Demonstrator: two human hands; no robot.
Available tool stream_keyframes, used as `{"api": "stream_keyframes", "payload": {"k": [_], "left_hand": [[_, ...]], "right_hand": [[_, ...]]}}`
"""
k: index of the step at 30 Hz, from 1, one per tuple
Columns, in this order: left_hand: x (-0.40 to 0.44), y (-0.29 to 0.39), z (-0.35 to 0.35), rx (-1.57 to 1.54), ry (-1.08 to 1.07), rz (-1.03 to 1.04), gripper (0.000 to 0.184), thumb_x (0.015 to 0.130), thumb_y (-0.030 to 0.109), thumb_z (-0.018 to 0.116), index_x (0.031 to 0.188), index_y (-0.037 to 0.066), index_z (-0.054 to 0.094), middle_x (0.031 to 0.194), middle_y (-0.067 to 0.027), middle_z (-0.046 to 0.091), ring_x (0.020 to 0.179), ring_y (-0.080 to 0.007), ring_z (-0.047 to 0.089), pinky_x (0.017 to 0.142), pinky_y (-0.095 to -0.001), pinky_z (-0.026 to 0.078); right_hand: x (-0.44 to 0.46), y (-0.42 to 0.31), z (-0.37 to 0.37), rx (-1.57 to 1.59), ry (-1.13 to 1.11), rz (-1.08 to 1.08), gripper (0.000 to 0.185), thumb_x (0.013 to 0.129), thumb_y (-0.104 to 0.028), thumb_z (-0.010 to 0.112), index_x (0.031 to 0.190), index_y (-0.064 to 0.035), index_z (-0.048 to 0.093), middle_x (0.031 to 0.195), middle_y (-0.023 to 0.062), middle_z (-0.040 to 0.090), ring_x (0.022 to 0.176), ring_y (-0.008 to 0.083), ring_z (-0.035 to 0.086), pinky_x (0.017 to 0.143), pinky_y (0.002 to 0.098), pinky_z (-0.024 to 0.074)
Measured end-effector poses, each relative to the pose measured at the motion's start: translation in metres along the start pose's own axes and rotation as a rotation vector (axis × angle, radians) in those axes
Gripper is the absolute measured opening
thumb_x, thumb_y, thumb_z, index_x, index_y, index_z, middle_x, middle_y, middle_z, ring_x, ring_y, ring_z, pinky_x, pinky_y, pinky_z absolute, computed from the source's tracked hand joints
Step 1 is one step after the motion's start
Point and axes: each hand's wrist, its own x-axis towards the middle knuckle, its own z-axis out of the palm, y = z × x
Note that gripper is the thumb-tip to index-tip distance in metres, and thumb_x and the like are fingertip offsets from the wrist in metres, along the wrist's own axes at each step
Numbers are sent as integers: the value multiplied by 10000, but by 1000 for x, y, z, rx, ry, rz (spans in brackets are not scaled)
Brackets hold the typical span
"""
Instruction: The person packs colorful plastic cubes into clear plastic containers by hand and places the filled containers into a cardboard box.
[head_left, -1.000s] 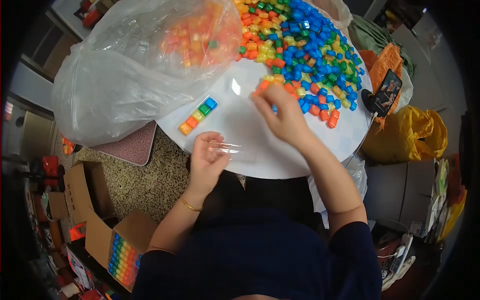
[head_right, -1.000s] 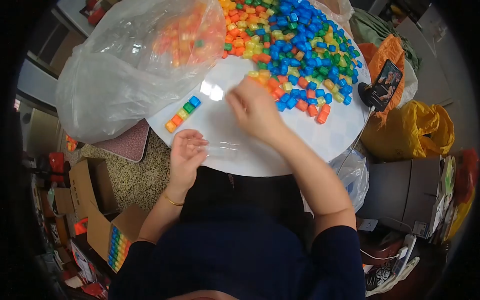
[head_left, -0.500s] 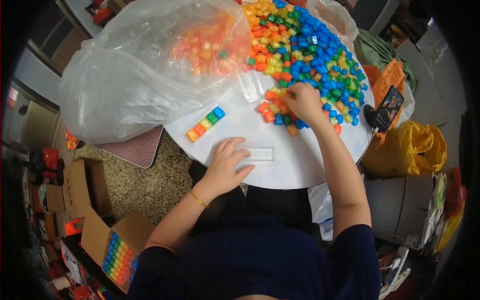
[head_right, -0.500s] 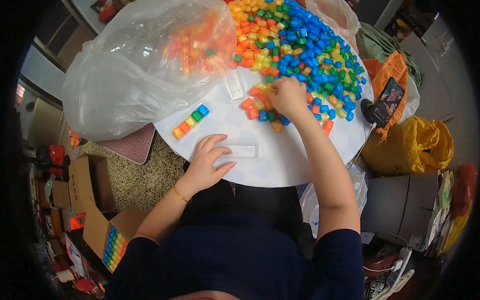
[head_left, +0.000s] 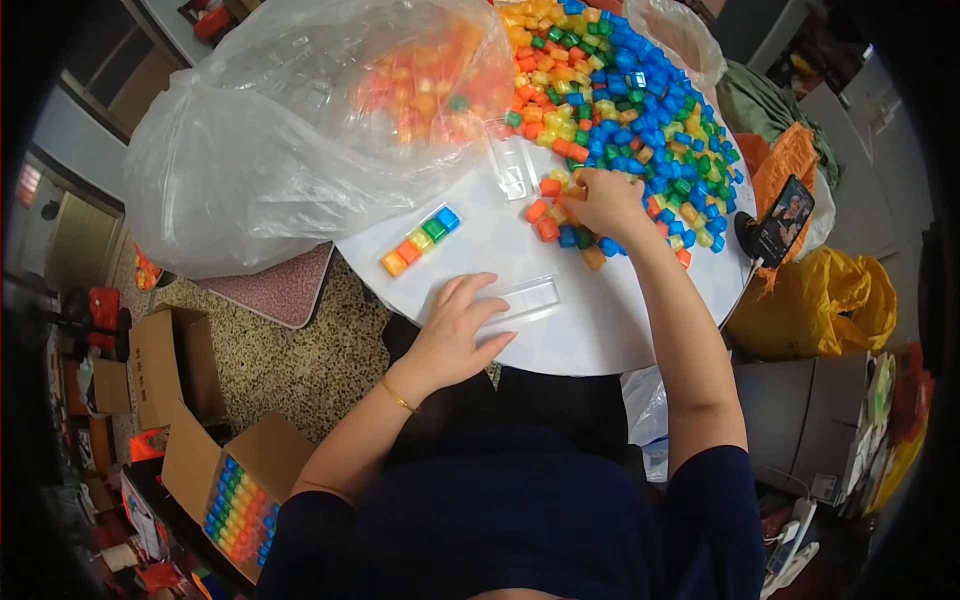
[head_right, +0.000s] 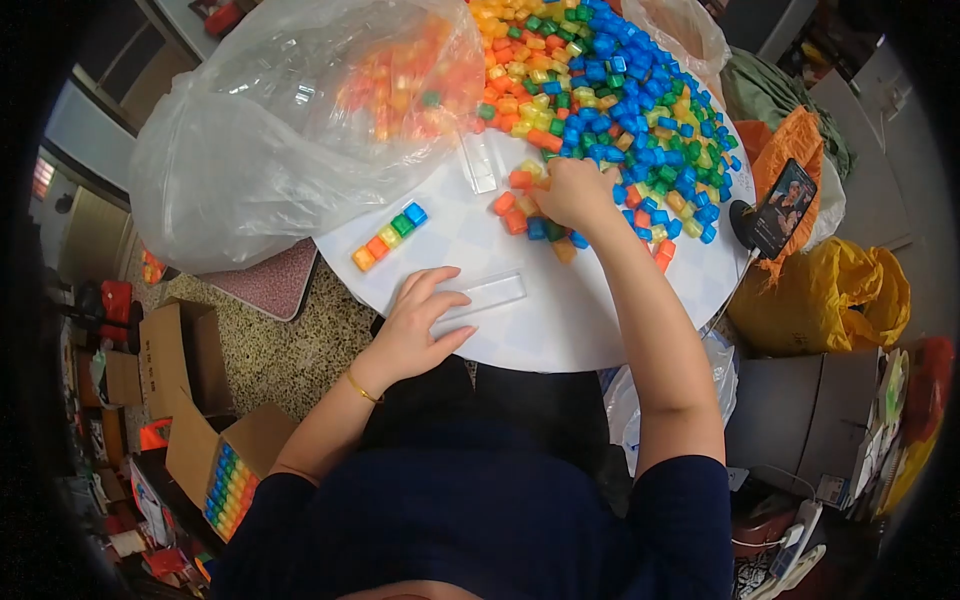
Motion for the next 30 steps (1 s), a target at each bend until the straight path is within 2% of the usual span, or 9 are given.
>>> {"api": "stream_keyframes", "payload": {"k": [6, 10, 13, 15, 18, 20, 24, 26, 30], "left_hand": [[-2, -3, 9, -1, 43, -29, 415, 728, 144, 742, 1083, 4, 577, 1200, -169, 543, 1096, -346, 508, 938, -412, 415], [-8, 0, 18, 6, 178, -150, 608, 715, 125, 751, 1231, -16, 461, 1196, -191, 541, 1080, -361, 518, 944, -419, 415], [-6, -1, 25, 0, 142, -156, 660, 763, 202, 703, 1310, -5, 398, 1225, -232, 502, 1117, -385, 479, 972, -445, 379], [2, 4, 21, 93, 121, -113, 652, 768, 224, 697, 1310, 5, 409, 1248, -225, 488, 1140, -374, 463, 982, -455, 362], [12, 13, 15, 274, 49, -45, 605, 802, 267, 662, 1318, 36, 446, 1326, -195, 449, 1217, -318, 420, 1018, -462, 310], [18, 11, 20, 364, -95, 61, 494, 830, 234, 627, 1271, 54, 497, 1344, -181, 434, 1232, -292, 407, 1024, -460, 296], [14, 1, 30, 321, -14, 51, 432, 809, 150, 631, 1211, 31, 525, 1308, -173, 474, 1180, -294, 467, 998, -435, 330], [10, -1, 32, 281, 20, 21, 435, 801, 144, 631, 1204, 22, 522, 1281, -173, 488, 1165, -290, 472, 985, -436, 338], [13, 5, 31, 311, 77, 12, 420, 790, 137, 630, 1184, 28, 536, 1255, -163, 504, 1145, -273, 480, 965, -425, 346]], "right_hand": [[8, -8, -5, -69, -152, 36, 446, 725, -403, 709, 1008, -64, 647, 907, 121, 667, 882, 293, 613, 862, 483, 347], [-44, -22, 3, 288, 280, -31, 425, 683, -358, 732, 969, -55, 644, 866, 117, 660, 877, 277, 608, 843, 420, 345], [-89, -38, 35, 281, 349, -267, 414, 675, -322, 737, 986, -65, 646, 830, 96, 649, 863, 249, 595, 825, 402, 349], [-92, -33, 43, 335, 326, -446, 300, 719, -272, 716, 940, -74, 672, 816, 71, 641, 859, 232, 578, 817, 405, 345], [-44, -4, 35, 315, 505, -288, 188, 764, -223, 683, 881, -76, 698, 822, 61, 647, 876, 230, 564, 808, 408, 341], [-30, -3, 41, 104, 346, -322, 75, 770, -146, 637, 778, -108, 701, 705, 57, 621, 819, 243, 555, 740, 405, 323], [-31, -7, 39, 139, 337, -276, 81, 750, -150, 657, 796, -96, 698, 681, 57, 617, 814, 230, 554, 726, 402, 314], [-54, -14, 32, 330, 556, -156, 186, 743, -168, 702, 906, -78, 695, 800, 50, 649, 824, 230, 558, 787, 403, 341], [-107, -32, 64, 327, 427, -449, 148, 718, -150, 713, 844, -86, 667, 799, 66, 639, 818, 256, 560, 800, 404, 355]]}}
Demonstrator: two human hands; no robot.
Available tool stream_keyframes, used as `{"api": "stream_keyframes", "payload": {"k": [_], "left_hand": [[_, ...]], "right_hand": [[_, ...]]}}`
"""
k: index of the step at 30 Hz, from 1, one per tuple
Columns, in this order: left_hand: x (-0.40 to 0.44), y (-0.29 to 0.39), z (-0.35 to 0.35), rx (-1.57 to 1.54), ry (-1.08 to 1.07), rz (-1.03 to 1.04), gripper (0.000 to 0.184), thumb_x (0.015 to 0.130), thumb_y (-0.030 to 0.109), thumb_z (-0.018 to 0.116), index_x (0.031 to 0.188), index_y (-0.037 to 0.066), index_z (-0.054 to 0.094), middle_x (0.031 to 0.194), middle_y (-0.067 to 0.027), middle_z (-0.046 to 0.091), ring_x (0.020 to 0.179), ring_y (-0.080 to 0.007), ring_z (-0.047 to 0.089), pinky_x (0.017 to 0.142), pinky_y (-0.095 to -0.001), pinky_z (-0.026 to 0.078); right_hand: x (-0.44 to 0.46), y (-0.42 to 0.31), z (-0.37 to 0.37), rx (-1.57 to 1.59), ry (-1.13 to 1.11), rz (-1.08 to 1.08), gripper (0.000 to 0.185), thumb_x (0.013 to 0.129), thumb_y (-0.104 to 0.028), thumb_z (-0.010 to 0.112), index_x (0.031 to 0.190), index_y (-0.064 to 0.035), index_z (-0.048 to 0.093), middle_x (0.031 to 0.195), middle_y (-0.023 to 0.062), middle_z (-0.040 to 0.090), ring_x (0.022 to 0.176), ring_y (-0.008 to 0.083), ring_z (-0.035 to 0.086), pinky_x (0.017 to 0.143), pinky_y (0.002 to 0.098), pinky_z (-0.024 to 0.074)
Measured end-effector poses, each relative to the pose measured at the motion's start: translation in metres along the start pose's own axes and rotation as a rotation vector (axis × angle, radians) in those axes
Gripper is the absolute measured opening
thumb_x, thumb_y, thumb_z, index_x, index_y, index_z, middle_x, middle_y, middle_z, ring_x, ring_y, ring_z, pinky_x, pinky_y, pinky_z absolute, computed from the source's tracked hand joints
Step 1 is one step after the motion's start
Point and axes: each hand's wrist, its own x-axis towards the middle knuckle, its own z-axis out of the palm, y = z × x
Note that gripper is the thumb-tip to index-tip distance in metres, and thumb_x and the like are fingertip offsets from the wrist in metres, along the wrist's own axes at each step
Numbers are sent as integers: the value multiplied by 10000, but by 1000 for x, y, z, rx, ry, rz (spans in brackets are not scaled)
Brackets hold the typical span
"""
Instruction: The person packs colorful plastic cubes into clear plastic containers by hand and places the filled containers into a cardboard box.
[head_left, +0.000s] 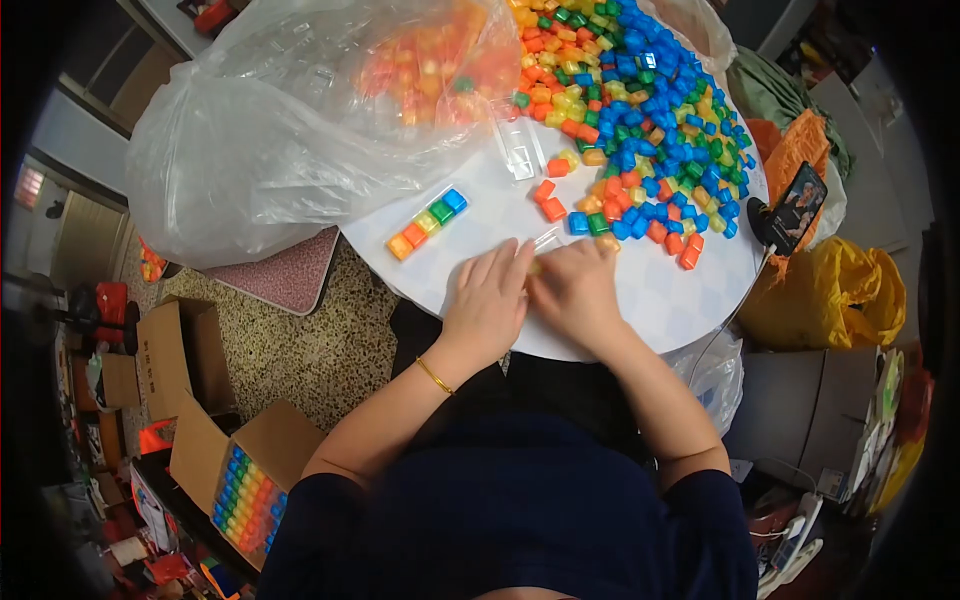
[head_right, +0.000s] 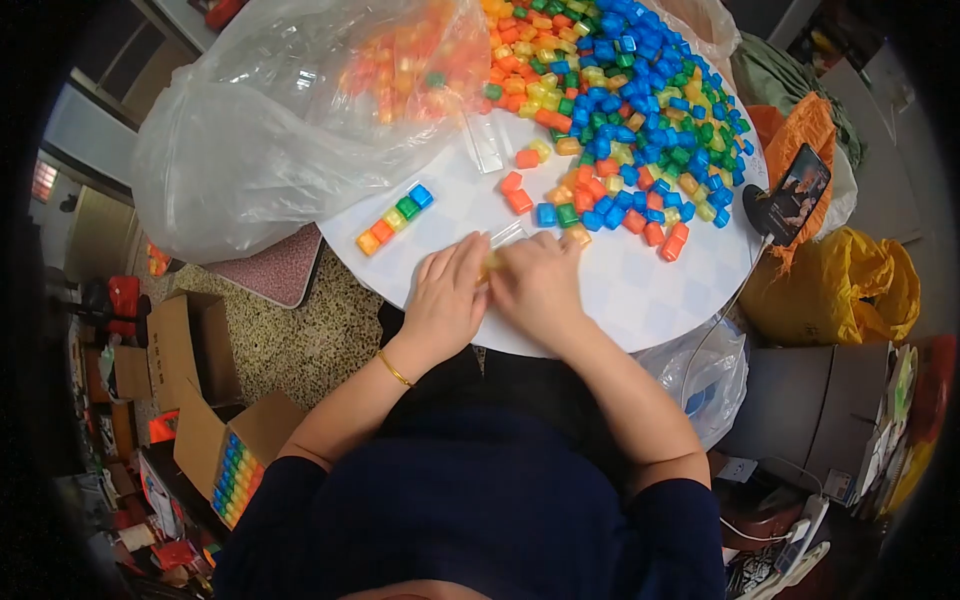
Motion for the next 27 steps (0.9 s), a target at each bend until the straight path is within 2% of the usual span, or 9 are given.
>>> {"api": "stream_keyframes", "payload": {"k": [2, 4, 8, 12, 14, 17, 20, 22, 27], "left_hand": [[3, 1, -3, 27, -19, 31, 419, 782, 127, 636, 1181, 40, 543, 1265, -158, 502, 1143, -278, 483, 960, -418, 350], [1, 3, -6, 57, -47, 51, 419, 774, 117, 643, 1178, 51, 551, 1275, -152, 499, 1140, -282, 487, 955, -411, 353], [4, 8, -11, 123, -95, 44, 416, 773, 127, 639, 1176, 60, 558, 1205, -137, 519, 1093, -272, 494, 927, -410, 353], [1, 7, -4, 46, -75, -38, 413, 777, 124, 622, 1179, 57, 559, 1186, -131, 517, 1079, -274, 488, 919, -416, 343], [3, 13, -5, 71, -60, -14, 423, 775, 118, 613, 1189, 60, 554, 1142, -124, 518, 1053, -270, 487, 893, -423, 351], [8, 12, -6, 122, -47, 50, 449, 767, 111, 603, 1211, 70, 548, 1070, -114, 516, 1011, -264, 485, 848, -425, 360], [7, 13, -6, 160, -85, 80, 464, 763, 113, 601, 1223, 83, 547, 1023, -106, 505, 984, -260, 481, 820, -417, 359], [9, 12, -6, 173, -91, 94, 461, 766, 118, 599, 1224, 89, 548, 1006, -103, 497, 974, -258, 479, 812, -412, 357], [4, 7, -5, 149, -44, 50, 479, 731, 162, 662, 1190, 75, 557, 1073, -118, 503, 1011, -275, 474, 840, -431, 357]], "right_hand": [[1, 11, -9, 50, 7, 8, 142, 724, -146, 713, 841, -78, 671, 817, 67, 643, 837, 260, 561, 821, 411, 358], [13, 37, -21, 48, 172, 256, 145, 732, -148, 711, 852, -71, 681, 834, 71, 648, 878, 251, 558, 835, 424, 356], [19, 48, -23, -418, -8, 207, 160, 725, -138, 709, 864, -62, 694, 841, 61, 650, 888, 240, 550, 803, 412, 353], [9, 25, -18, -98, 238, 224, 218, 701, -153, 712, 901, -97, 647, 854, 41, 621, 878, 239, 544, 801, 397, 340], [-3, 2, -7, -112, 57, 108, 237, 692, -163, 717, 902, -93, 633, 849, 47, 614, 880, 242, 541, 807, 382, 343], [5, 15, -11, 112, 69, 64, 214, 717, -214, 697, 872, -76, 644, 812, 66, 603, 860, 267, 542, 798, 425, 342], [24, 36, -12, 146, 201, 321, 199, 729, -197, 684, 867, -57, 652, 784, 72, 600, 854, 270, 546, 786, 415, 346], [28, 38, -5, -234, 61, 237, 175, 733, -155, 693, 870, -51, 661, 793, 74, 618, 807, 267, 559, 764, 381, 357], [-3, 7, -5, -124, 93, -24, 166, 754, -153, 679, 895, -67, 679, 917, 60, 607, 878, 240, 546, 826, 392, 343]]}}
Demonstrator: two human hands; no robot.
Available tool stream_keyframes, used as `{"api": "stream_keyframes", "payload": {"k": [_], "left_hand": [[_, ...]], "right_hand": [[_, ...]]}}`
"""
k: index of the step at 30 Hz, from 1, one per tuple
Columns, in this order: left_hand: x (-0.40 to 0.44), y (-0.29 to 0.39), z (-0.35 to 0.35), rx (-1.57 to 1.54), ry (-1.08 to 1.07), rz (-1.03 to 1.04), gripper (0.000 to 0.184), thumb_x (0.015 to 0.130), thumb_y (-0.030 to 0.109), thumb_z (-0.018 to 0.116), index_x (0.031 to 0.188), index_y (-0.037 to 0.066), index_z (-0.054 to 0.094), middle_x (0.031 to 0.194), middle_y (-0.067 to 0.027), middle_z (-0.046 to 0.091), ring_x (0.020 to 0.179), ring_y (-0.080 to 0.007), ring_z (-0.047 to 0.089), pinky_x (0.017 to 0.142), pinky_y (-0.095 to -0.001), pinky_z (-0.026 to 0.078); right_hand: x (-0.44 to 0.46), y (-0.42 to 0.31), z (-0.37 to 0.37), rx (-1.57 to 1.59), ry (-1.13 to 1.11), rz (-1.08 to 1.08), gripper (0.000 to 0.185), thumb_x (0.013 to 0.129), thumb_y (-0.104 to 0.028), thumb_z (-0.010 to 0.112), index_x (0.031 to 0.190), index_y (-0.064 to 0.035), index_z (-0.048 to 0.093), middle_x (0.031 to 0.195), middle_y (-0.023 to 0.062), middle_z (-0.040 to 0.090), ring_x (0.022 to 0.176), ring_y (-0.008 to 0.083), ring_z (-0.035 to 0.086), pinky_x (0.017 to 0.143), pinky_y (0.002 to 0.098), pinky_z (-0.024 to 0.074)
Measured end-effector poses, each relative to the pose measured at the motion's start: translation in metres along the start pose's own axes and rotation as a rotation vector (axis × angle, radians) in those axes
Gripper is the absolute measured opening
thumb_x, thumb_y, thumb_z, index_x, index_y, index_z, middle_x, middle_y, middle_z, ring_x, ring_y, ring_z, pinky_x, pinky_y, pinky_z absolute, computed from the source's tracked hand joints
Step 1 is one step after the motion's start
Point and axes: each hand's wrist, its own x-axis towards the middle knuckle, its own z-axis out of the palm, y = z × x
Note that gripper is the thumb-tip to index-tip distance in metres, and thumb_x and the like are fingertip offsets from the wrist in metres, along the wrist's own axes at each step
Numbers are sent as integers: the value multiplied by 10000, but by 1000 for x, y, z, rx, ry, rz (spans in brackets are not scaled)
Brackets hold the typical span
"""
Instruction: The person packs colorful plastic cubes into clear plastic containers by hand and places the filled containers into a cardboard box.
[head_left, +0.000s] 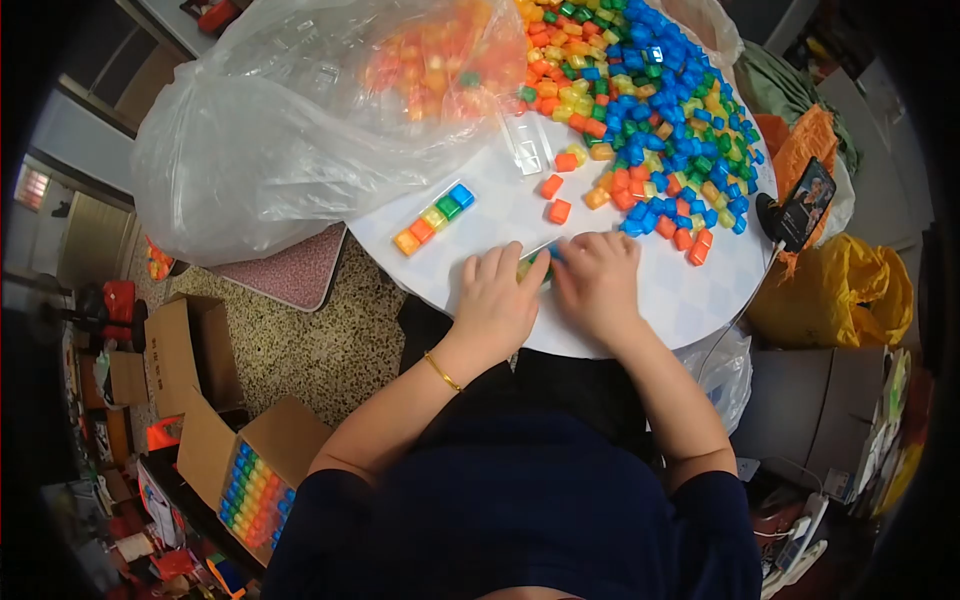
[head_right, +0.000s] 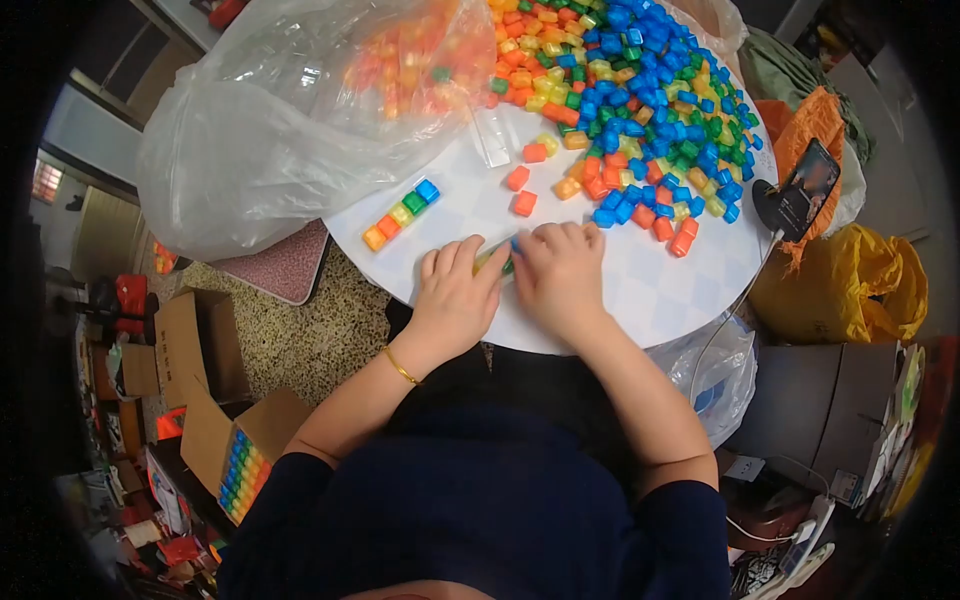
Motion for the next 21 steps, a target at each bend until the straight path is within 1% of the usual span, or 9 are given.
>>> {"api": "stream_keyframes", "payload": {"k": [6, 8, 10, 12, 14, 15, 18, 20, 21], "left_hand": [[-3, -17, -6, -348, 51, -83, 401, 729, 155, 692, 1096, 57, 564, 1045, -135, 559, 990, -320, 514, 841, -437, 380], [-1, -45, -17, -316, 190, -134, 365, 731, 143, 699, 1054, 41, 562, 993, -155, 589, 925, -370, 539, 813, -456, 411], [5, -73, -38, -154, 255, -268, 416, 744, 178, 717, 1099, 33, 556, 1055, -155, 589, 986, -351, 531, 852, -440, 408], [4, -95, -38, -129, 124, -357, 527, 730, 223, 741, 1172, 32, 525, 1106, -158, 578, 1033, -354, 517, 900, -444, 381], [4, -101, -38, -119, 64, -381, 572, 723, 245, 750, 1198, 32, 513, 1133, -162, 569, 1053, -357, 511, 918, -447, 370], [3, -98, -40, -88, 128, -374, 606, 716, 262, 756, 1217, 34, 503, 1177, -174, 545, 1090, -357, 495, 941, -451, 358], [-2, -88, -49, -73, 276, -316, 643, 704, 283, 763, 1241, 50, 496, 1253, -192, 496, 1158, -353, 461, 979, -457, 338], [-4, -76, -52, -85, 373, -258, 646, 699, 287, 764, 1245, 65, 500, 1286, -198, 470, 1188, -349, 443, 994, -458, 331], [-5, -63, -50, -189, 237, -95, 625, 693, 272, 762, 1234, 80, 514, 1291, -193, 463, 1194, -349, 437, 994, -466, 331]], "right_hand": [[49, 32, -4, 478, 84, 245, 165, 831, -210, 628, 844, -55, 683, 905, 111, 595, 885, 272, 551, 865, 438, 357], [87, 44, 16, 333, 144, 283, 214, 843, -225, 616, 926, -36, 670, 908, 133, 609, 884, 287, 574, 831, 432, 398], [116, 39, 41, 153, 167, 314, 248, 845, -224, 608, 982, -22, 650, 909, 138, 621, 900, 288, 584, 814, 412, 416], [127, 40, 61, -23, 184, 334, 289, 847, -223, 600, 1038, -9, 630, 911, 143, 632, 916, 289, 594, 798, 392, 435], [133, 45, 76, -56, -105, 446, 321, 837, -169, 599, 1116, -12, 600, 888, 142, 651, 929, 265, 621, 741, 332, 466], [132, 45, 71, -55, -103, 449, 321, 837, -169, 599, 1116, -12, 600, 888, 142, 651, 929, 265, 621, 741, 332, 466], [102, 43, 23, 350, 98, 318, 278, 780, -45, 619, 1057, -41, 630, 817, 92, 646, 718, 176, 605, 660, 289, 455], [55, 37, 5, 502, -244, 163, 240, 769, -39, 626, 1008, -35, 637, 803, 79, 639, 709, 173, 582, 658, 300, 450], [37, 28, -4, 345, -390, -26, 196, 757, -31, 625, 952, -33, 642, 808, 92, 634, 741, 192, 596, 661, 294, 448]]}}
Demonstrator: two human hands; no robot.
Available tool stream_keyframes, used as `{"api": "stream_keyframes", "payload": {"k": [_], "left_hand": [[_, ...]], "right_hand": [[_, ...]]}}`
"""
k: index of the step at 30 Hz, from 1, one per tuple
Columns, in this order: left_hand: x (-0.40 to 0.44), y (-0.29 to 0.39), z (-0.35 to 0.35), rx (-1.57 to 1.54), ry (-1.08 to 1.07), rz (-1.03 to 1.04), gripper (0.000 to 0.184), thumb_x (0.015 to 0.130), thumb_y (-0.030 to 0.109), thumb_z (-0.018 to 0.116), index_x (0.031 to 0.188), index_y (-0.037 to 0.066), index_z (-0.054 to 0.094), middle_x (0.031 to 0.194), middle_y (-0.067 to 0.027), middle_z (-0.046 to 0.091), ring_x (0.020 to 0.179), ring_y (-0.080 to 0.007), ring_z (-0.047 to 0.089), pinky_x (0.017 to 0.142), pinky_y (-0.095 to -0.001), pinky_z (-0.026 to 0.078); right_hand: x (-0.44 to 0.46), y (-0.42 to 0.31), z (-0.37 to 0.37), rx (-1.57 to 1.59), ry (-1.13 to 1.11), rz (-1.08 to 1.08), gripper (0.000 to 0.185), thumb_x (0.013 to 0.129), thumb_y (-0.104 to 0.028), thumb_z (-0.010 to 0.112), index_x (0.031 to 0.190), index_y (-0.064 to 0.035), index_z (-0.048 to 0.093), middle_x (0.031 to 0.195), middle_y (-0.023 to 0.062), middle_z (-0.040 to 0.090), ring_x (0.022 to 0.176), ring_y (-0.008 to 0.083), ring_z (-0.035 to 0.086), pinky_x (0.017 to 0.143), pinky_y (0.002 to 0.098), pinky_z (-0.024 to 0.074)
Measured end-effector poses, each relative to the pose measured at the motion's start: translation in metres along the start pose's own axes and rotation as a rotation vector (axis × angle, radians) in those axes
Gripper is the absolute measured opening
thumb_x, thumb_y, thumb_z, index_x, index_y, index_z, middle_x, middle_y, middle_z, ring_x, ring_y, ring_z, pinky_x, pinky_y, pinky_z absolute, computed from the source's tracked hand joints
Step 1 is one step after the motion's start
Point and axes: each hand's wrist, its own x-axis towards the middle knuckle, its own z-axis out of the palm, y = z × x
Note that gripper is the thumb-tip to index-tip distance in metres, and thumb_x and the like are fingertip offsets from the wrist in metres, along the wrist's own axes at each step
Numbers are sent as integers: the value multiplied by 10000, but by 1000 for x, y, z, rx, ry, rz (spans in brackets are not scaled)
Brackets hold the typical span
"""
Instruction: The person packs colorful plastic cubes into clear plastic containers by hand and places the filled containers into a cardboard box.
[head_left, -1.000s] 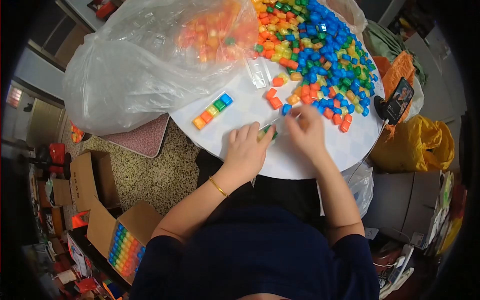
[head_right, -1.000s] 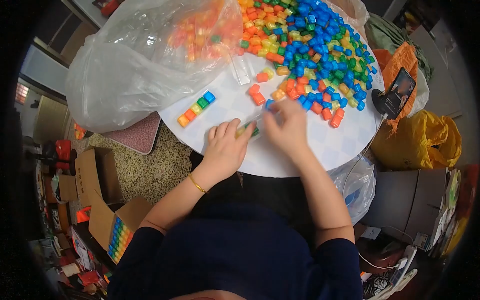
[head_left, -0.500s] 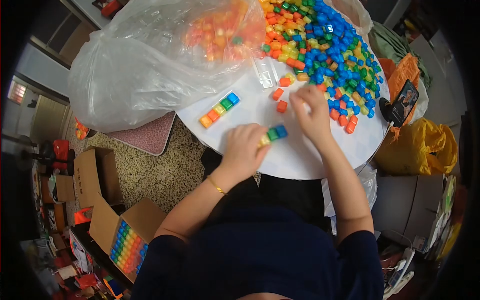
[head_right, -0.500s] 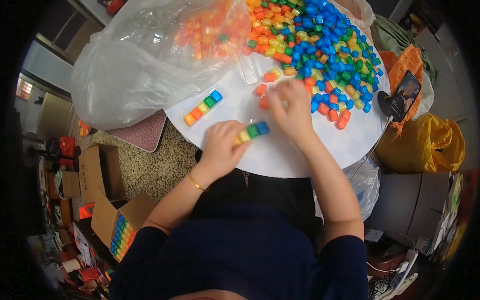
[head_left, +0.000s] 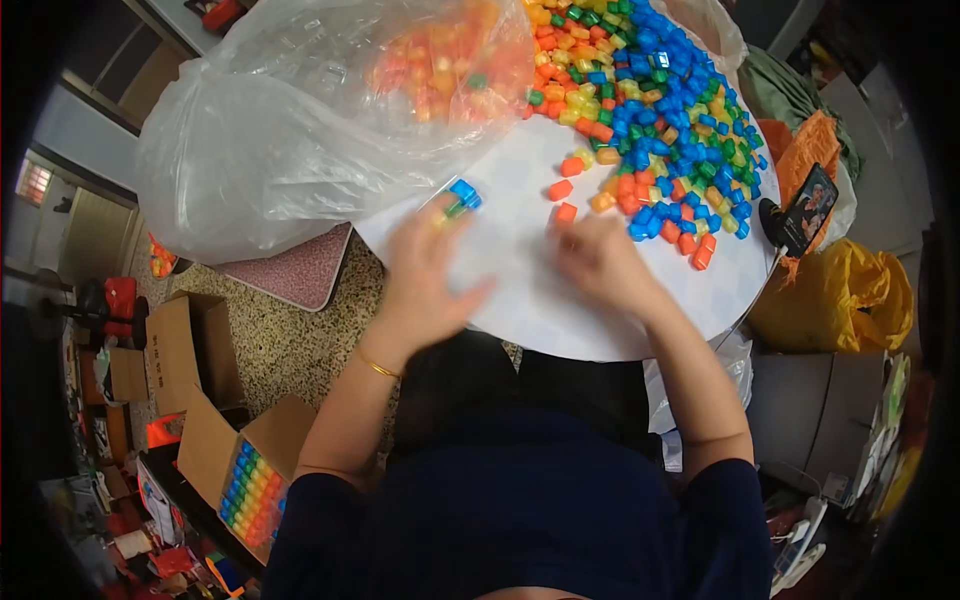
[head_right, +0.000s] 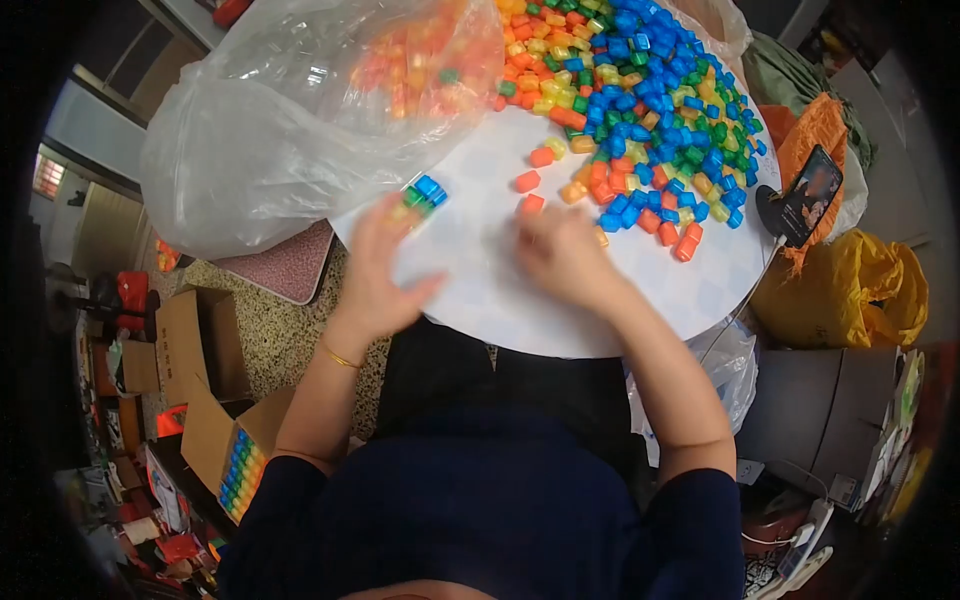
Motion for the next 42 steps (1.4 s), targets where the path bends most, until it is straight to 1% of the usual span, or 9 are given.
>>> {"api": "stream_keyframes", "payload": {"k": [2, 5, 12, 22, 28, 32, 34, 40, 42], "left_hand": [[-5, 23, 17, -175, -288, 204, 493, 684, 249, 755, 1123, 102, 584, 1284, -166, 467, 1193, -341, 439, 975, -476, 346], [-18, 23, 42, -192, -424, 215, 369, 697, 242, 746, 996, 77, 608, 1269, -157, 485, 1172, -336, 455, 964, -450, 360], [-21, 33, 33, -238, -328, 144, 325, 732, 181, 733, 1001, 46, 610, 1198, -145, 547, 1093, -324, 510, 939, -406, 396], [-33, 35, 42, -214, -205, -9, 570, 710, 187, 773, 1176, -1, 504, 1150, -171, 564, 1037, -348, 538, 905, -414, 440], [-27, 41, 51, -186, -158, -178, 705, 709, 175, 771, 1285, -13, 410, 1143, -203, 552, 1045, -355, 534, 899, -421, 443], [-15, 43, 51, -197, -250, -194, 657, 752, 215, 730, 1288, -6, 422, 1213, -220, 522, 1111, -348, 505, 956, -436, 401], [-9, 49, 45, 60, -187, 34, 577, 813, 248, 657, 1288, 7, 434, 1274, -211, 498, 1190, -345, 456, 1021, -458, 330], [-13, 40, 70, 103, -340, 75, 502, 856, 200, 585, 1305, 27, 442, 1331, -164, 454, 1240, -316, 408, 1035, -519, 275], [-16, 41, 71, 38, -316, 17, 455, 868, 190, 563, 1286, 36, 470, 1335, -164, 449, 1238, -311, 412, 1033, -527, 275]], "right_hand": [[-15, -9, 0, -79, 74, -194, 172, 740, -21, 623, 912, -30, 637, 831, 99, 626, 743, 220, 593, 646, 309, 451], [-9, 23, -13, 45, 421, 263, 130, 757, -64, 647, 886, -45, 651, 872, 80, 597, 883, 246, 560, 788, 375, 403], [5, 28, -20, -609, 151, 116, 157, 777, -134, 655, 905, -47, 682, 916, 94, 569, 929, 267, 521, 778, 392, 398], [24, -2, 6, -308, 330, 510, 306, 782, -244, 668, 902, 26, 590, 783, 200, 623, 695, 375, 619, 620, 451, 484], [3, -21, 11, -271, 425, 48, 420, 744, -280, 683, 1016, 26, 588, 798, 175, 606, 772, 343, 607, 673, 428, 476], [-1, -30, -2, -211, 184, -10, 371, 750, -218, 675, 1040, 7, 617, 846, 165, 618, 850, 322, 595, 729, 416, 457], [32, 11, -17, 86, 442, 274, 293, 767, -191, 654, 1005, -18, 649, 879, 162, 637, 892, 313, 591, 766, 417, 451], [71, 48, -11, -467, 309, 376, 226, 771, -173, 653, 942, -27, 672, 871, 127, 671, 880, 281, 615, 750, 381, 478], [46, 22, -8, -6, 530, 393, 169, 773, -134, 644, 900, -28, 676, 838, 109, 677, 827, 266, 622, 724, 371, 479]]}}
